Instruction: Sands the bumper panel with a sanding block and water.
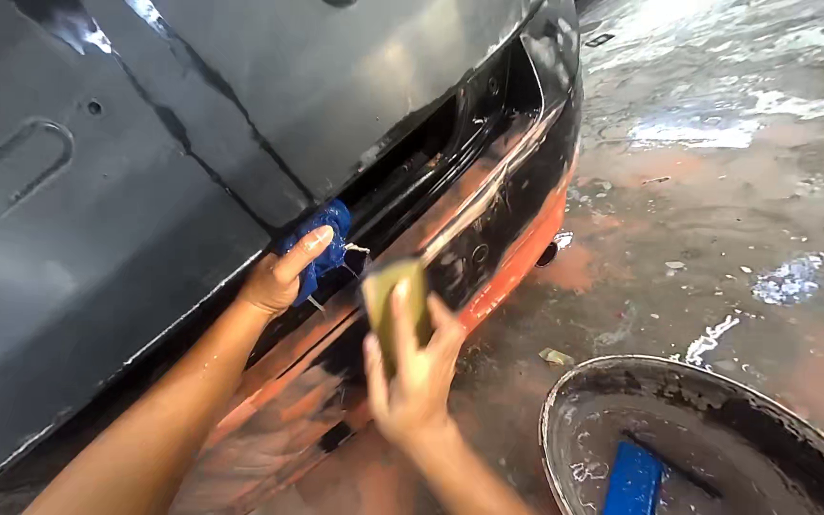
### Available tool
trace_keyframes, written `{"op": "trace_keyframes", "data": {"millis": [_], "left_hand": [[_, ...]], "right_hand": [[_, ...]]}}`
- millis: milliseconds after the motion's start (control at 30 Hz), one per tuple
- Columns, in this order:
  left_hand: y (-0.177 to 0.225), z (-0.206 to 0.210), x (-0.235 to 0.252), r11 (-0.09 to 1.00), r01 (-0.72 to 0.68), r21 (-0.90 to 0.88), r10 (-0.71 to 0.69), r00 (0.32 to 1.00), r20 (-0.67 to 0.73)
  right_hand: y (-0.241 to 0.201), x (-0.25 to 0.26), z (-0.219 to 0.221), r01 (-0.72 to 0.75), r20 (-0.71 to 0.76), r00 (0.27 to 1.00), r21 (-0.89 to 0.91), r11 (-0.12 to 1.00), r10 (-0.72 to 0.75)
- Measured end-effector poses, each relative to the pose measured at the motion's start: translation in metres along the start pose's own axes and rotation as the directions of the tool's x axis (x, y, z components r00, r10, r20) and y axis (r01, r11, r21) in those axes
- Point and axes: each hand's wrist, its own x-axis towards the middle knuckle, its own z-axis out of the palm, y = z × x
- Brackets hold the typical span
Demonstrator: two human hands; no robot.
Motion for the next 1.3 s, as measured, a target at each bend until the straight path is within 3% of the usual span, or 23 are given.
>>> {"op": "trace_keyframes", "data": {"millis": [67,133,233,267,333,400,433,500,600,633,700,800,867,967,1033,1100,1167,1233,1300], "left_hand": [[-0.003,0.000,0.000,0.999,-0.037,-0.017,0.037,0.999,-0.011],[-0.006,-0.004,0.001,0.997,-0.055,-0.056,0.056,0.998,0.010],[-0.006,-0.007,0.000,0.993,0.012,-0.118,-0.007,0.999,0.036],[-0.006,-0.009,-0.002,0.988,0.050,-0.149,-0.048,0.999,0.020],[-0.011,-0.016,-0.006,0.973,0.105,-0.206,-0.114,0.993,-0.029],[-0.018,-0.020,-0.007,0.961,0.112,-0.253,-0.135,0.988,-0.078],[-0.021,-0.020,-0.008,0.957,0.095,-0.275,-0.126,0.987,-0.097],[-0.025,-0.022,-0.010,0.951,0.060,-0.303,-0.095,0.990,-0.100],[-0.029,-0.024,-0.004,0.941,0.035,-0.336,-0.067,0.994,-0.084],[-0.029,-0.026,-0.005,0.940,0.044,-0.338,-0.074,0.994,-0.076],[-0.030,-0.028,-0.009,0.937,0.074,-0.340,-0.102,0.993,-0.064],[-0.027,-0.026,-0.004,0.927,0.101,-0.362,-0.134,0.989,-0.066],[-0.028,-0.027,-0.005,0.922,0.103,-0.374,-0.135,0.989,-0.059],[-0.027,-0.028,-0.001,0.926,0.124,-0.357,-0.147,0.988,-0.038],[-0.027,-0.027,-0.005,0.927,0.140,-0.347,-0.165,0.985,-0.043],[-0.026,-0.026,-0.003,0.930,0.143,-0.339,-0.173,0.983,-0.059],[-0.026,-0.025,0.000,0.926,0.128,-0.355,-0.162,0.985,-0.067],[-0.023,-0.024,0.000,0.934,0.126,-0.333,-0.152,0.987,-0.052],[-0.021,-0.024,0.002,0.941,0.122,-0.315,-0.137,0.990,-0.026]], "right_hand": [[0.010,-0.004,0.002,0.089,-0.003,0.996,0.005,0.996,-0.089],[0.030,0.051,0.000,0.106,-0.065,0.992,-0.045,0.993,-0.109],[0.036,0.120,-0.003,-0.030,-0.133,0.991,-0.181,0.983,0.006],[0.021,0.108,-0.007,-0.063,-0.091,0.995,-0.184,0.981,0.047],[-0.024,0.036,-0.012,-0.043,0.058,0.997,-0.088,0.995,0.048],[-0.048,-0.041,-0.003,0.067,0.142,0.987,0.051,0.996,-0.073],[-0.045,-0.053,-0.002,0.119,0.174,0.976,0.087,0.989,-0.133],[-0.022,-0.022,-0.006,0.159,0.153,0.974,0.072,0.985,-0.169],[0.008,0.060,-0.009,0.037,0.023,0.999,-0.119,0.992,-0.035],[0.001,0.063,-0.009,-0.022,0.026,0.999,-0.163,0.986,0.026],[-0.034,0.013,-0.011,-0.025,0.112,0.993,-0.135,0.991,0.040],[-0.053,-0.060,-0.005,0.125,0.209,0.970,0.028,0.992,-0.128],[-0.031,-0.033,-0.009,0.152,0.192,0.969,0.031,0.988,-0.155],[-0.006,0.036,-0.009,0.022,0.042,0.999,-0.114,0.993,-0.018],[-0.029,0.011,-0.011,-0.021,0.084,0.996,-0.125,0.992,0.032],[-0.053,-0.047,-0.007,0.063,0.183,0.981,-0.019,0.998,-0.059],[-0.045,-0.058,-0.008,0.154,0.243,0.956,0.057,0.986,-0.164],[-0.024,-0.014,-0.010,0.151,0.186,0.970,0.046,0.987,-0.157],[-0.006,0.038,-0.006,0.055,0.056,0.997,-0.081,0.995,-0.051]]}}
